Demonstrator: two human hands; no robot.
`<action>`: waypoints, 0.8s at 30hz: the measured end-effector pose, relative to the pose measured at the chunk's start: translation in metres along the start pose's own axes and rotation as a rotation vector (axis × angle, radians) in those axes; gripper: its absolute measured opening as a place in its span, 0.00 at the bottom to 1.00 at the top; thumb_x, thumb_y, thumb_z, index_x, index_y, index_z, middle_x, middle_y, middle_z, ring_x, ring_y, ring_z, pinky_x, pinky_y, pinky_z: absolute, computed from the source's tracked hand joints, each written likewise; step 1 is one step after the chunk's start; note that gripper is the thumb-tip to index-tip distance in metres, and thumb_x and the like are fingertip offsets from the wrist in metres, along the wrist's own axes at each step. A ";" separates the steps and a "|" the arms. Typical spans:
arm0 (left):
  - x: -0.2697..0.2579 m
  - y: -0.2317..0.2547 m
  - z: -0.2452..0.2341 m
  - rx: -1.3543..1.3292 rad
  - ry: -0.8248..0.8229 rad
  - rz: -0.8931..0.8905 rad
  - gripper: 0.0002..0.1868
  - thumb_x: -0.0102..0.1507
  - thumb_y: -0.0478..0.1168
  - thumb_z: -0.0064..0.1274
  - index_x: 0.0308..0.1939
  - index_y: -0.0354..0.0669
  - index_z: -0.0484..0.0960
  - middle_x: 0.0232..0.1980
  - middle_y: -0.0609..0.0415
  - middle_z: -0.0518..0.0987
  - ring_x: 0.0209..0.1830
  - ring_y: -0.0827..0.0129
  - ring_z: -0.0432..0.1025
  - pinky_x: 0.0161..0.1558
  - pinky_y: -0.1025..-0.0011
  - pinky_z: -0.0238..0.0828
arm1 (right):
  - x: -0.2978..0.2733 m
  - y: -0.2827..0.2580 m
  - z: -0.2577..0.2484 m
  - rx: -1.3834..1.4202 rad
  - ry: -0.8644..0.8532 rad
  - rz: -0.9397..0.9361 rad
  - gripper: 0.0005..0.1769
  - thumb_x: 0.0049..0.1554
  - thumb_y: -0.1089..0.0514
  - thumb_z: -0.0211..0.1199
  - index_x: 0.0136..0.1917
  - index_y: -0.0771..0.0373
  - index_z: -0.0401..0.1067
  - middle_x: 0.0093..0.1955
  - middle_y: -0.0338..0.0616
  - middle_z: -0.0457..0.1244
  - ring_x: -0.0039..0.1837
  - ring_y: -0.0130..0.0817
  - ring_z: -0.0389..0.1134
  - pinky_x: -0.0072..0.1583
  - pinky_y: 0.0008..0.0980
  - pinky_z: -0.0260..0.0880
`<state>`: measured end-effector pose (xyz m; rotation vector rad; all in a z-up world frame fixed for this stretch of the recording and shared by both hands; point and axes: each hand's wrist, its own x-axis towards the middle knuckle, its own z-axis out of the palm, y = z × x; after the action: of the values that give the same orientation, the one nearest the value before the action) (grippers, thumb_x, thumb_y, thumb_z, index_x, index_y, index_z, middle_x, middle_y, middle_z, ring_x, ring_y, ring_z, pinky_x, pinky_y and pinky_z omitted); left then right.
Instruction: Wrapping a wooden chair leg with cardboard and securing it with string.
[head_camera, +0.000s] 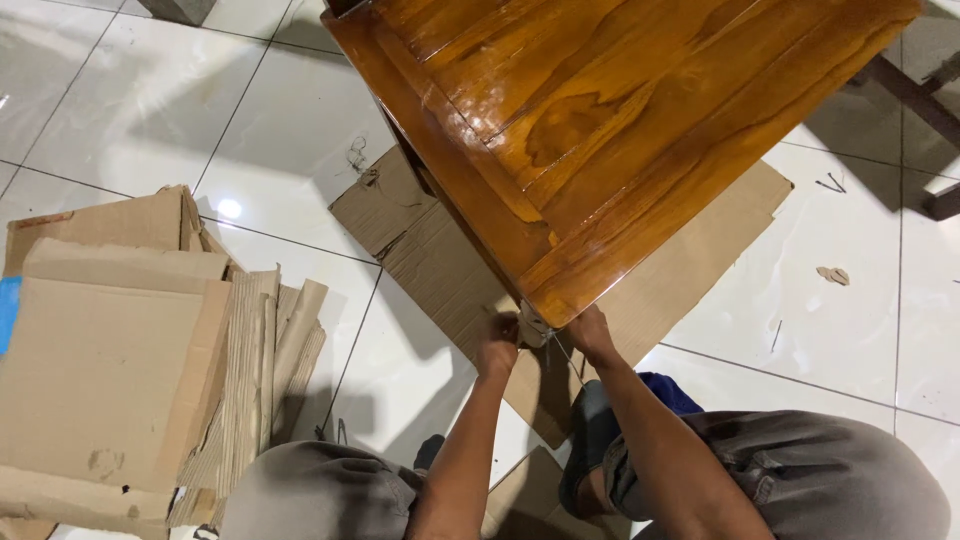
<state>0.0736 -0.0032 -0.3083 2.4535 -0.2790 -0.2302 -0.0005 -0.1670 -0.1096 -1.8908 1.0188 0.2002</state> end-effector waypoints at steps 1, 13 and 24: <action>-0.012 0.008 -0.025 0.000 0.000 0.002 0.19 0.65 0.62 0.51 0.50 0.62 0.88 0.50 0.53 0.86 0.52 0.56 0.80 0.54 0.63 0.77 | 0.001 0.000 0.000 0.001 0.002 0.000 0.20 0.57 0.44 0.59 0.56 0.55 0.80 0.51 0.51 0.71 0.59 0.54 0.69 0.63 0.54 0.67; -0.078 0.074 -0.142 -0.172 -0.046 -0.318 0.14 0.59 0.48 0.56 0.35 0.44 0.89 0.41 0.38 0.84 0.51 0.39 0.76 0.50 0.50 0.75 | -0.048 0.000 0.000 0.143 0.033 0.020 0.17 0.61 0.43 0.59 0.54 0.52 0.80 0.49 0.55 0.72 0.60 0.58 0.71 0.62 0.54 0.69; -0.058 0.047 -0.078 -0.314 -0.064 -0.405 0.14 0.63 0.44 0.53 0.35 0.36 0.87 0.42 0.34 0.84 0.51 0.39 0.77 0.51 0.48 0.74 | -0.046 -0.002 0.005 0.169 0.074 0.008 0.13 0.59 0.45 0.62 0.52 0.49 0.81 0.45 0.53 0.72 0.57 0.54 0.72 0.60 0.50 0.69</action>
<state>0.0290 0.0221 -0.2129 2.1692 0.2180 -0.4872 -0.0269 -0.1365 -0.0870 -1.7521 1.0597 0.0471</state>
